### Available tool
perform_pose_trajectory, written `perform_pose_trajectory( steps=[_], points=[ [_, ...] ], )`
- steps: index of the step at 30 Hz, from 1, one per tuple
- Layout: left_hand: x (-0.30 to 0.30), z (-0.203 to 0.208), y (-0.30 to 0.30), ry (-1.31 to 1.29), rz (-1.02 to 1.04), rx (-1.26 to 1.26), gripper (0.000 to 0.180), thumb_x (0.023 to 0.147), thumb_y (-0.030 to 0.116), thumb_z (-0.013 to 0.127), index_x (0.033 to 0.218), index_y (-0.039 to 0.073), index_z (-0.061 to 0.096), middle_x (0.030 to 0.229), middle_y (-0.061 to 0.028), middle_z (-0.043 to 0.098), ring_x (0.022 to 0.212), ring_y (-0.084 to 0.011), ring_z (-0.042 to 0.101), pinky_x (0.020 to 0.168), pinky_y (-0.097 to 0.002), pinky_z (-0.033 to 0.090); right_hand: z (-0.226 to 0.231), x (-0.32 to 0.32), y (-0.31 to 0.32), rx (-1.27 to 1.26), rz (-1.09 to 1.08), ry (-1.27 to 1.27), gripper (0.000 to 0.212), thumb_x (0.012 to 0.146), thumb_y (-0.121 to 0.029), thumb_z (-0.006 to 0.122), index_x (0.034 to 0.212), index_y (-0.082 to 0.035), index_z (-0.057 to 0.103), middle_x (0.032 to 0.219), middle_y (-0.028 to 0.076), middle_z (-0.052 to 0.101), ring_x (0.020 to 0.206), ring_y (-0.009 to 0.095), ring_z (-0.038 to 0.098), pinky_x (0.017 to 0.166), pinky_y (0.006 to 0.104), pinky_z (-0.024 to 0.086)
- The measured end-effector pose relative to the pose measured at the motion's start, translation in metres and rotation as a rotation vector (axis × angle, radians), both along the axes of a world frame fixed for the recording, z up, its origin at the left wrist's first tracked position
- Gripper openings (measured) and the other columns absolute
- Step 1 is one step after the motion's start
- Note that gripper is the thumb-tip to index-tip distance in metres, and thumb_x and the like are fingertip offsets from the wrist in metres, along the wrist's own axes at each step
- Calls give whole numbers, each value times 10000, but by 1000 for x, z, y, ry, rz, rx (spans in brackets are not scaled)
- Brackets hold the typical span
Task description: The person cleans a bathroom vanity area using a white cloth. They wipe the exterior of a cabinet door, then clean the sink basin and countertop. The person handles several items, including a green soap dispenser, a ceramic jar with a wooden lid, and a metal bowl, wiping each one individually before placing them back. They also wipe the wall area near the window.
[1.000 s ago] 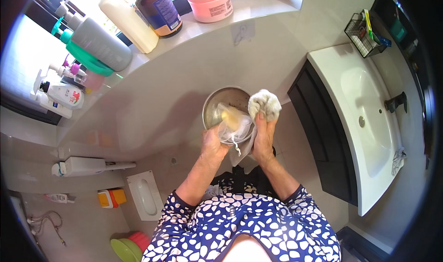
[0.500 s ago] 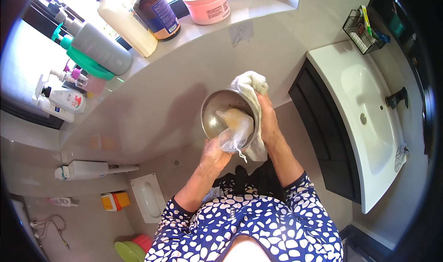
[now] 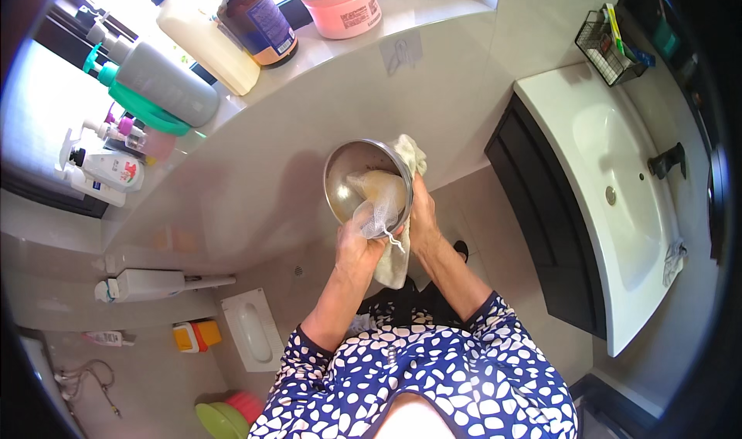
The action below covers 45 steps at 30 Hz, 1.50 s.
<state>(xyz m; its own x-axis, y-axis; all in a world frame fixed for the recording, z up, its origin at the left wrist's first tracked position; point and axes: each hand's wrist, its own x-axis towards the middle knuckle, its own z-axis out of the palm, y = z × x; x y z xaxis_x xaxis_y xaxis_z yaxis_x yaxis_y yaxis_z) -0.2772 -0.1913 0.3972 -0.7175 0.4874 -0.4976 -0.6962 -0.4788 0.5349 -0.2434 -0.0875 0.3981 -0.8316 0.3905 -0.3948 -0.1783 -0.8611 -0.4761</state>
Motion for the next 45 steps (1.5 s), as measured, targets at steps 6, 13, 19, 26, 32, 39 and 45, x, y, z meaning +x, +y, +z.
perform_pose_trajectory(
  steps=[6,13,19,26,32,39,45],
  points=[
    [-8,-15,9,0,103,-66,267,847,157,622,1073,22,576,961,-99,651,824,-254,645,651,-379,571,-10,27,-30,58,-161,100,422,979,-288,399,1359,-119,332,1258,55,484,1124,180,499,943,345,434],
    [-6,-3,19,-20,74,-102,360,819,146,671,1117,-5,537,934,-124,637,740,-257,643,534,-383,540,-13,31,-25,324,-267,177,430,985,-211,403,1387,-135,271,1303,41,431,1186,154,443,993,328,390],
    [12,-9,3,99,-97,-117,317,836,157,653,1118,43,564,959,-93,650,792,-235,649,585,-386,540,22,27,9,424,-297,174,412,932,-117,423,1333,-53,357,1223,78,498,1120,147,483,944,292,412],
    [32,9,-14,158,-239,-13,238,843,82,626,1053,-25,600,940,-133,652,767,-238,663,626,-343,573,25,15,57,445,172,288,380,920,-183,372,1252,-33,479,1180,76,545,1049,152,534,886,289,447],
    [39,6,-18,172,-357,-58,241,834,37,629,1050,-65,598,970,-128,652,839,-217,660,740,-321,552,14,1,55,-94,489,320,383,925,-312,430,1154,-33,561,1073,127,618,941,217,606,840,332,498],
    [30,-10,1,176,-100,-37,299,818,20,628,1094,-73,562,985,-154,644,857,-233,661,735,-343,564,-121,-5,16,-143,223,386,339,908,-260,524,1135,-11,569,1063,102,621,980,204,593,875,337,493],
    [17,-28,15,160,119,-143,549,785,-75,596,1265,85,382,1148,-127,539,973,-256,609,773,-377,572,-60,29,9,-215,110,51,404,952,-343,427,1192,-39,545,1169,91,592,1050,220,572,926,388,468]
  ],
)
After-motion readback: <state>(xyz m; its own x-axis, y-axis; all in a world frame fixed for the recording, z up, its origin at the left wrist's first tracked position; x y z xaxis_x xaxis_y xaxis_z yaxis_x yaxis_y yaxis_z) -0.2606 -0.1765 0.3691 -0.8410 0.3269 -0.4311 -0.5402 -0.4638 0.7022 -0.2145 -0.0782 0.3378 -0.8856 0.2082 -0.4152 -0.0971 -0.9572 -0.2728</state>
